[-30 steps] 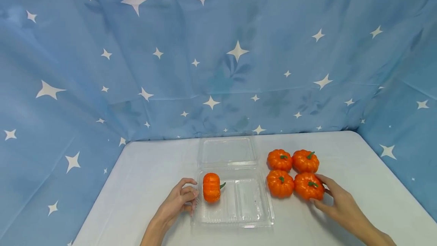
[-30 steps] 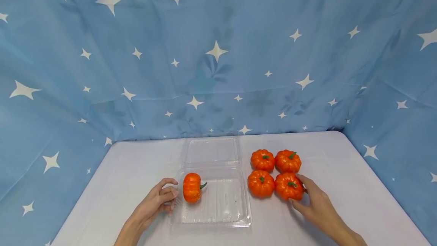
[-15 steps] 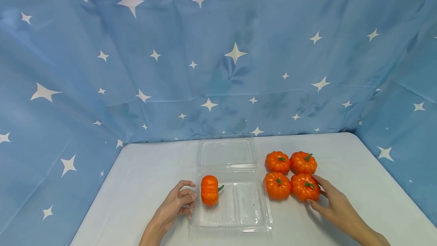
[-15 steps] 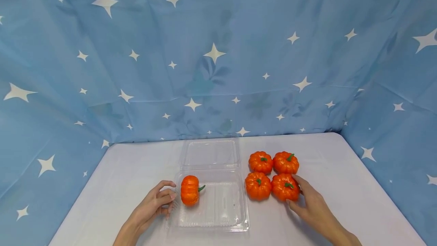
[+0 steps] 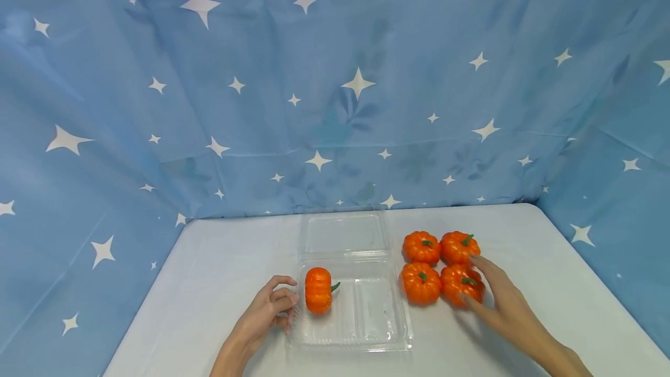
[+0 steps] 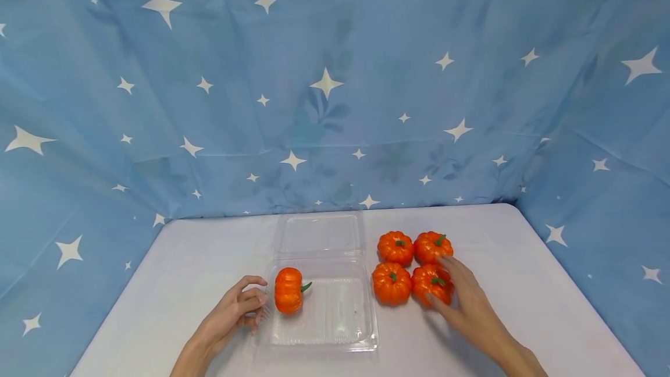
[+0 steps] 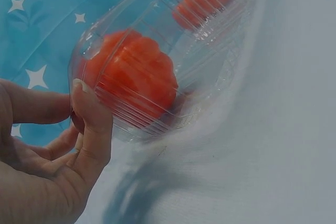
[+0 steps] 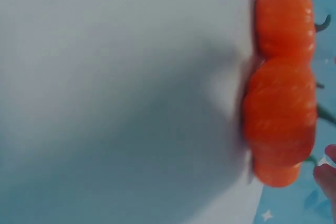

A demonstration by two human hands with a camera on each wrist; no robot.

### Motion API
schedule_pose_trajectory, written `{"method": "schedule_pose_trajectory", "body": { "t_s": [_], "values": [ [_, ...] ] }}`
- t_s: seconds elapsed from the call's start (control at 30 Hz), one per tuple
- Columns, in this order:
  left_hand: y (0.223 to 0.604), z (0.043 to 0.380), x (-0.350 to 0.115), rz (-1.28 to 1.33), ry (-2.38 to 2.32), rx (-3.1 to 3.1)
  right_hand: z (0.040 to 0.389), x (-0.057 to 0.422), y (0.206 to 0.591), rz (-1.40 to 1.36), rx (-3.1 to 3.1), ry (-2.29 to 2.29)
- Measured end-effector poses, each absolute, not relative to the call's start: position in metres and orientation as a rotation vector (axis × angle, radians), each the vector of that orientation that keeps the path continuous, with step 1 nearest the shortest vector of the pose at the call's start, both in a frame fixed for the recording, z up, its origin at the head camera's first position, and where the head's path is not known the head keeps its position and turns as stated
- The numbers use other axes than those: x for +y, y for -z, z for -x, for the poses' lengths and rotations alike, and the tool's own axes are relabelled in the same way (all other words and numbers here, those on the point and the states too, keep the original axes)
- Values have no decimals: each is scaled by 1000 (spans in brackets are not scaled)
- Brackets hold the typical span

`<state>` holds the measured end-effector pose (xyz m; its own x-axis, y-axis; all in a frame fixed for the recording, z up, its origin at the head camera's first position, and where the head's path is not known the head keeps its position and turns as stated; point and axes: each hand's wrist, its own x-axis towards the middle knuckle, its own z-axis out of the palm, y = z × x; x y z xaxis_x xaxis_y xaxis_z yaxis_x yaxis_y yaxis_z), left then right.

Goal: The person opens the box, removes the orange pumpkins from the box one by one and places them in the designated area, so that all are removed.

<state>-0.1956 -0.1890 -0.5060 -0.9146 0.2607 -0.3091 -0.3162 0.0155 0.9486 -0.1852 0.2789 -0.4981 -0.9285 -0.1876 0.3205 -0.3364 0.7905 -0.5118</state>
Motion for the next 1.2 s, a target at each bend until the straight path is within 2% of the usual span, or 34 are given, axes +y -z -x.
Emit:
{"method": "schedule_pose_trajectory", "body": {
  "t_s": [0.5, 0.73, 0.93, 1.2],
  "values": [
    [506, 195, -191, 72, -1960, 1938, 200, 214, 457, -499, -2688, -1057],
    [506, 193, -189, 64, -1958, 1943, 211, 187, 454, -603, -2778, -1168],
    [505, 194, -186, 61, -1956, 1943, 220, 164, 449, -585, -2926, -1239],
    [505, 195, -187, 45, -1948, 1952, 235, 133, 451, -689, -2972, -1621]
  ]
}}
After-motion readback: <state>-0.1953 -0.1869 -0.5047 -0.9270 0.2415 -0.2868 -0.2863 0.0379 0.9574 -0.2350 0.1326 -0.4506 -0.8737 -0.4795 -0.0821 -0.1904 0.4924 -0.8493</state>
